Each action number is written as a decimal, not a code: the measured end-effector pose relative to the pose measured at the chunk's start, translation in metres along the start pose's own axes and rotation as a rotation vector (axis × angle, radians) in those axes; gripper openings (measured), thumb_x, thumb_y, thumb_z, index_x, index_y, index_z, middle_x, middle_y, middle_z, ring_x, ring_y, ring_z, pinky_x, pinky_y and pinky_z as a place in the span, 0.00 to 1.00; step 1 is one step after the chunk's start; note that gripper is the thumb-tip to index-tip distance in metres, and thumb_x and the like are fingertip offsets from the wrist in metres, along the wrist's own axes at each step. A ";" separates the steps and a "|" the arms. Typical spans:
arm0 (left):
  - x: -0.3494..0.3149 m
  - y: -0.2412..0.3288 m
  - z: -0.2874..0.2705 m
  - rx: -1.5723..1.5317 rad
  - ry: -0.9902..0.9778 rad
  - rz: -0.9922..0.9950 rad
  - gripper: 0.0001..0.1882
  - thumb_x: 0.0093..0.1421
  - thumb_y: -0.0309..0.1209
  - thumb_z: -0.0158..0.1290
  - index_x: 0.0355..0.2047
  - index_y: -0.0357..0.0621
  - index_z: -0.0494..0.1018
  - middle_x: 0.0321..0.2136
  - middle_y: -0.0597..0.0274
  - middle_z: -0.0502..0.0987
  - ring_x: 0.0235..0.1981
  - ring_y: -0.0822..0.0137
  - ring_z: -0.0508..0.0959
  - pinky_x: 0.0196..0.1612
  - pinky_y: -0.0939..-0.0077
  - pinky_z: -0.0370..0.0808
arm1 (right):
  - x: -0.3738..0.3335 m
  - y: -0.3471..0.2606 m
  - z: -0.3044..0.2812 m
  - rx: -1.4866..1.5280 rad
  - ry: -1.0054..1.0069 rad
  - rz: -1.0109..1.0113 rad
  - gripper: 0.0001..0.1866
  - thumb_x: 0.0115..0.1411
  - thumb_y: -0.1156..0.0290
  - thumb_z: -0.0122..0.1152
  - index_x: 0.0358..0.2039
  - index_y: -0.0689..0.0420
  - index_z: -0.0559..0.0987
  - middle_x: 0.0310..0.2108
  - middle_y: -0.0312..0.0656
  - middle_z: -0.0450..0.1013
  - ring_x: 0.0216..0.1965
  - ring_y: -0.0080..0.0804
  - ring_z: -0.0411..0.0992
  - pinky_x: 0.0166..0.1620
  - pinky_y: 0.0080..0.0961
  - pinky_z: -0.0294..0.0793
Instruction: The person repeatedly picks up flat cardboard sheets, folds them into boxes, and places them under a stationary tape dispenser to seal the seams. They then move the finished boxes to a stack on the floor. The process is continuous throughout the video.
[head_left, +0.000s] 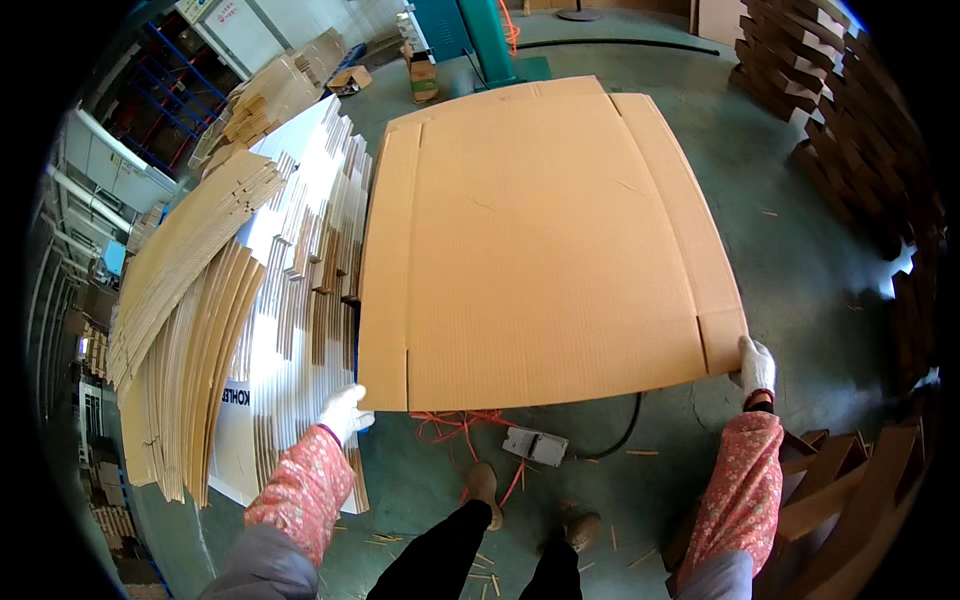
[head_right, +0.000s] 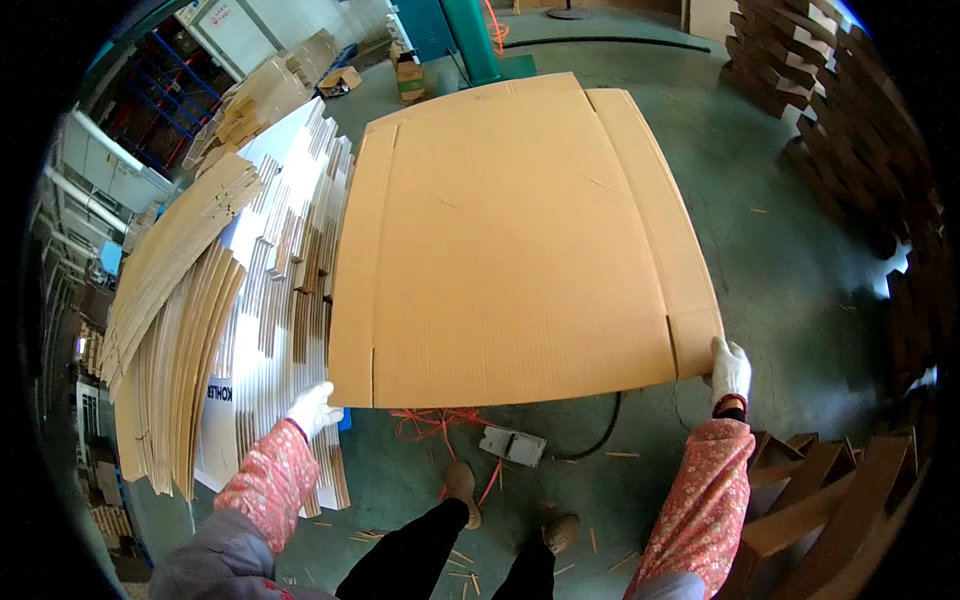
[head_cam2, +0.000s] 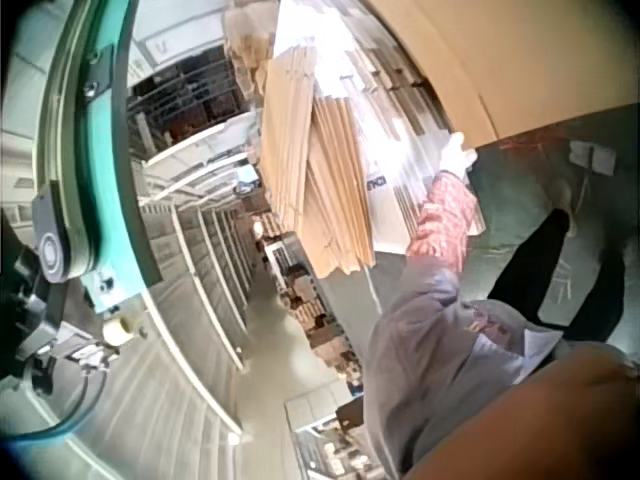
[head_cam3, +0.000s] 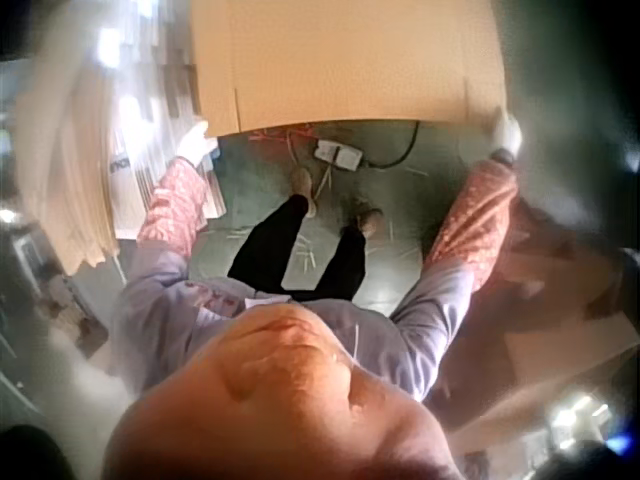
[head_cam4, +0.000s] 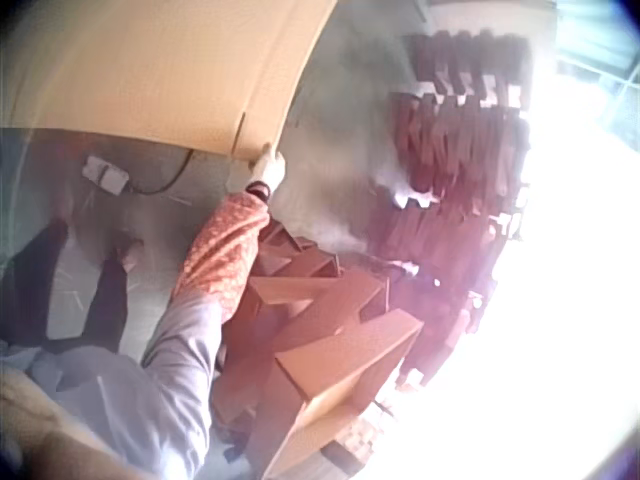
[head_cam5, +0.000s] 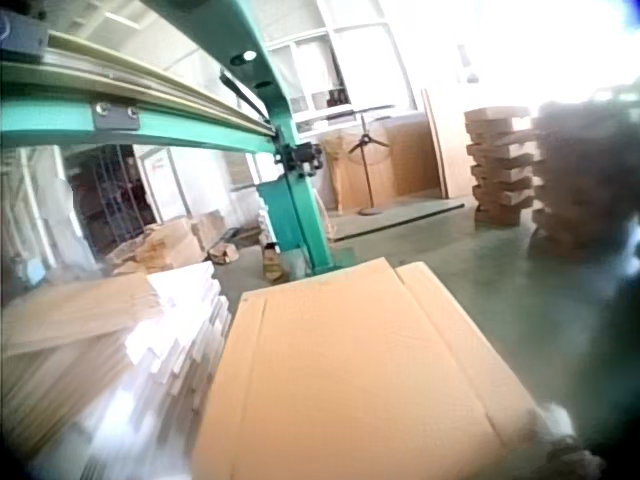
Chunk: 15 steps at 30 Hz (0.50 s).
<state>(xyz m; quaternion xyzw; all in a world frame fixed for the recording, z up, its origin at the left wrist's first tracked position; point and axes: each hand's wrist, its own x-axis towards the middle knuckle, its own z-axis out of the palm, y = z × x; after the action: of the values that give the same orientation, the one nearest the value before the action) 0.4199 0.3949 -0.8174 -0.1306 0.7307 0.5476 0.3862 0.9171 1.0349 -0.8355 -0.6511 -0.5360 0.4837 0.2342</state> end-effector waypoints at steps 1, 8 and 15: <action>-0.011 0.005 0.006 0.027 0.069 0.034 0.25 0.68 0.42 0.59 0.62 0.47 0.71 0.51 0.58 0.80 0.49 0.55 0.81 0.51 0.55 0.78 | -0.003 -0.004 0.000 -0.026 0.029 -0.011 0.32 0.65 0.56 0.65 0.62 0.66 0.76 0.47 0.48 0.81 0.39 0.35 0.80 0.38 0.32 0.80; -0.079 0.060 -0.017 -0.112 0.254 0.311 0.16 0.65 0.33 0.60 0.52 0.50 0.79 0.35 0.71 0.83 0.23 0.78 0.75 0.22 0.82 0.69 | -0.070 -0.055 -0.023 -0.218 0.125 -0.148 0.20 0.58 0.66 0.68 0.46 0.67 0.85 0.29 0.46 0.81 0.22 0.30 0.76 0.27 0.30 0.76; -0.166 0.181 -0.059 -0.367 0.169 0.477 0.18 0.67 0.29 0.56 0.57 0.49 0.76 0.42 0.67 0.84 0.32 0.72 0.79 0.26 0.80 0.73 | -0.140 -0.182 -0.096 -0.103 -0.073 -0.136 0.12 0.56 0.65 0.65 0.32 0.62 0.84 0.27 0.40 0.76 0.24 0.32 0.74 0.24 0.33 0.76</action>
<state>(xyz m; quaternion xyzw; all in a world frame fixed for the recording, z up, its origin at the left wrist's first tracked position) 0.3953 0.3695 -0.5674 -0.0682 0.6590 0.7328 0.1549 0.9218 0.9837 -0.5927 -0.6064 -0.6114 0.4617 0.2130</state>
